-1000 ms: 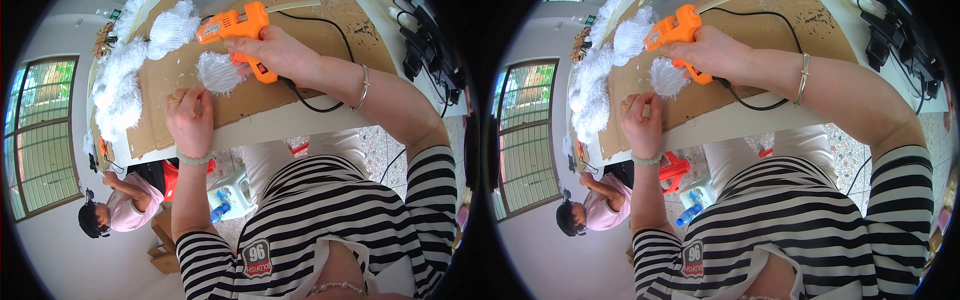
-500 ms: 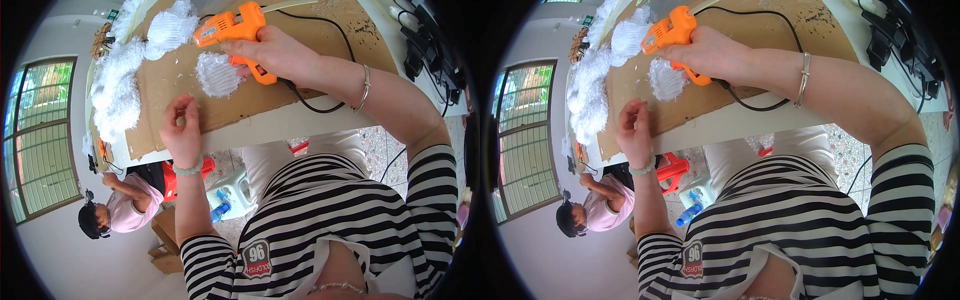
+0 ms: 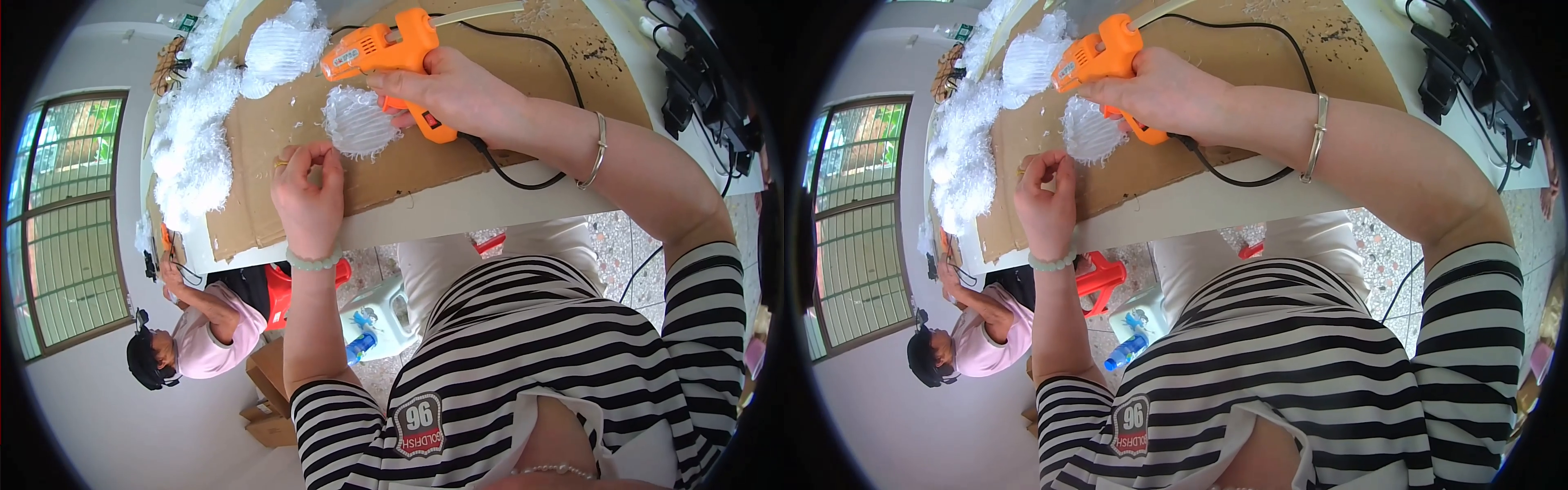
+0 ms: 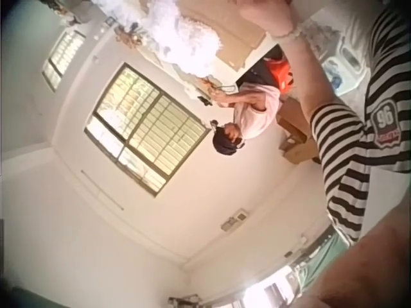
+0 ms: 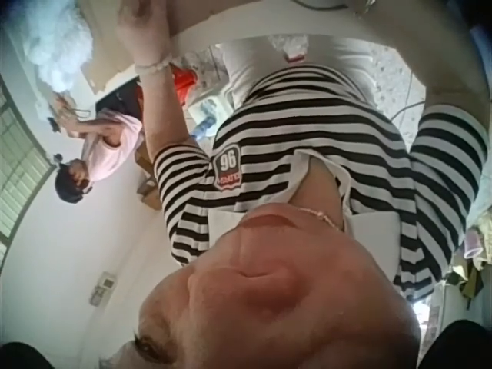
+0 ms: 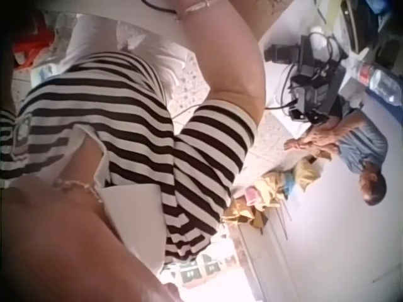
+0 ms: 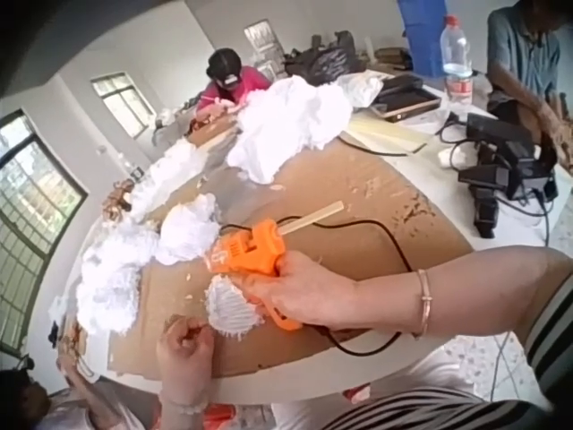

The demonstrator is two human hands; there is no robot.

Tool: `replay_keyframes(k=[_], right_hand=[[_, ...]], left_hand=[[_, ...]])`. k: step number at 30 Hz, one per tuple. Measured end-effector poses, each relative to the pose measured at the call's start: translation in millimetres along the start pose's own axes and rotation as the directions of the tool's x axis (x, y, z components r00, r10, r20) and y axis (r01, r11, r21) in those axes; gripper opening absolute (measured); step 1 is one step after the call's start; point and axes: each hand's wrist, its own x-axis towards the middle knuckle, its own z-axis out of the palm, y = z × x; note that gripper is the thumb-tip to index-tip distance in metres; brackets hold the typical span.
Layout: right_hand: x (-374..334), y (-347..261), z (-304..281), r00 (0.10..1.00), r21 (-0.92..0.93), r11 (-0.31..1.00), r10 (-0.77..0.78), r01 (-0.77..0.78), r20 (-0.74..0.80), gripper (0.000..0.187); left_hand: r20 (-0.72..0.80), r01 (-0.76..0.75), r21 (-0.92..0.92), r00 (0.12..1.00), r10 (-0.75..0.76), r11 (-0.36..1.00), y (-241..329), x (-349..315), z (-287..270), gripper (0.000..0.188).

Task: Gluing white fiberfill onto a cardboard sheet using a hot glue gun.

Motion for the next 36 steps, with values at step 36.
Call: replay_keyframes(k=[36], right_hand=[[-0.1, -3.9, -0.3, 0.999, 0.137, 0.991, -0.001, 0.006, -0.034, 0.046]], left_hand=[[0.161, 0.111, -0.260, 0.984, -0.070, 0.959, -5.8, 41.0, 0.6, 0.020]])
